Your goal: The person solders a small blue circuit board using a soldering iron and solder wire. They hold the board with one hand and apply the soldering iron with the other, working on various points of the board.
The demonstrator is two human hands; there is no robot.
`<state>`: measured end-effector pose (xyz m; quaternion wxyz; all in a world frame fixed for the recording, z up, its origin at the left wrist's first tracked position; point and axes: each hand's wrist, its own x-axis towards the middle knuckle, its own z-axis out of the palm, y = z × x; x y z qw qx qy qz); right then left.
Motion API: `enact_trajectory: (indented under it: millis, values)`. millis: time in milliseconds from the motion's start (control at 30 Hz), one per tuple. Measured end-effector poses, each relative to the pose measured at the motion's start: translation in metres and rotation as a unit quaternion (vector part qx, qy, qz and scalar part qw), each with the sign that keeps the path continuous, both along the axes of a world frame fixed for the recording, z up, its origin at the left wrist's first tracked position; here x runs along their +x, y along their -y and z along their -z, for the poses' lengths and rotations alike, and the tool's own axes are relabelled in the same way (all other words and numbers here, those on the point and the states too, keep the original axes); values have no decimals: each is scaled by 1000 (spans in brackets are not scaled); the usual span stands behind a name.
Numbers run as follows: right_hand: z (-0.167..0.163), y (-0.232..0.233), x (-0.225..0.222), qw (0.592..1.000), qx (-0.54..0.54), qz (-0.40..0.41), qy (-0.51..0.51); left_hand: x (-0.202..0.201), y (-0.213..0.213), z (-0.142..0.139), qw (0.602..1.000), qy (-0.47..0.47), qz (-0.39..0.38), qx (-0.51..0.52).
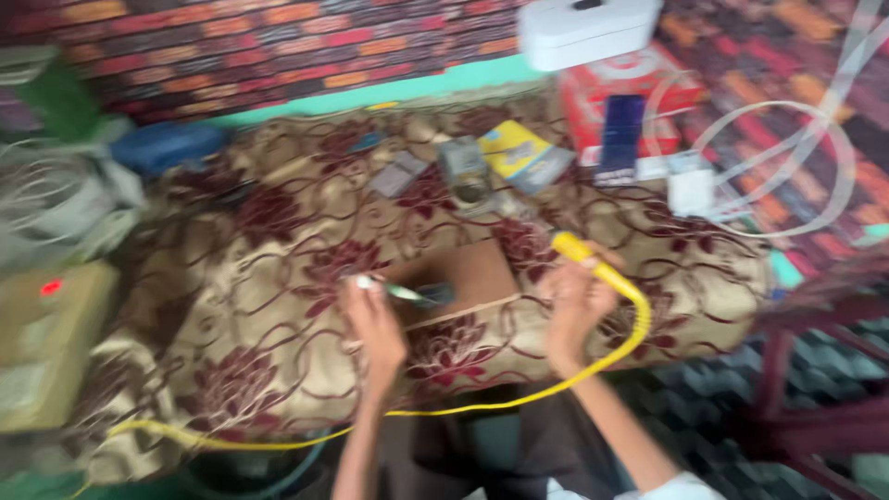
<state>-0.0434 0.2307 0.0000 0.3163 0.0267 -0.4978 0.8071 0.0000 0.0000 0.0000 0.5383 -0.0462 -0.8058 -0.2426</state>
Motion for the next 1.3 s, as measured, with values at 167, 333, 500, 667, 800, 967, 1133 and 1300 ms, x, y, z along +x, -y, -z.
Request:
enact_trajectory:
  millis: [167, 333, 500, 667, 800, 967, 1133, 1300]
  values:
    - [-16, -6, 4, 997, -3, -77, -1, 6, -10, 45, 897, 189, 201, 344]
    - [-23, 2, 12, 987, 4, -154, 35, 5, -13, 52, 936, 162, 181, 255]
    - [-12, -9, 16, 976, 189, -111, 2, -12, -22, 56, 948, 166, 171, 211]
    - [12, -15, 12, 963, 254, -91, -20, -19, -28, 63, 957, 151, 146, 201]
    - [44, -18, -8, 976, 198, -90, -10, -26, -29, 71, 912, 122, 167, 354]
    - [75, -21, -30, 989, 136, -51, 9, -30, -24, 65, 896, 102, 195, 386]
    - [65, 5, -20, 981, 161, -102, -33, -29, 5, 45, 823, 105, 336, 446]
    - [49, 21, -34, 976, 177, -122, -45, -51, 13, 37, 786, 93, 417, 448]
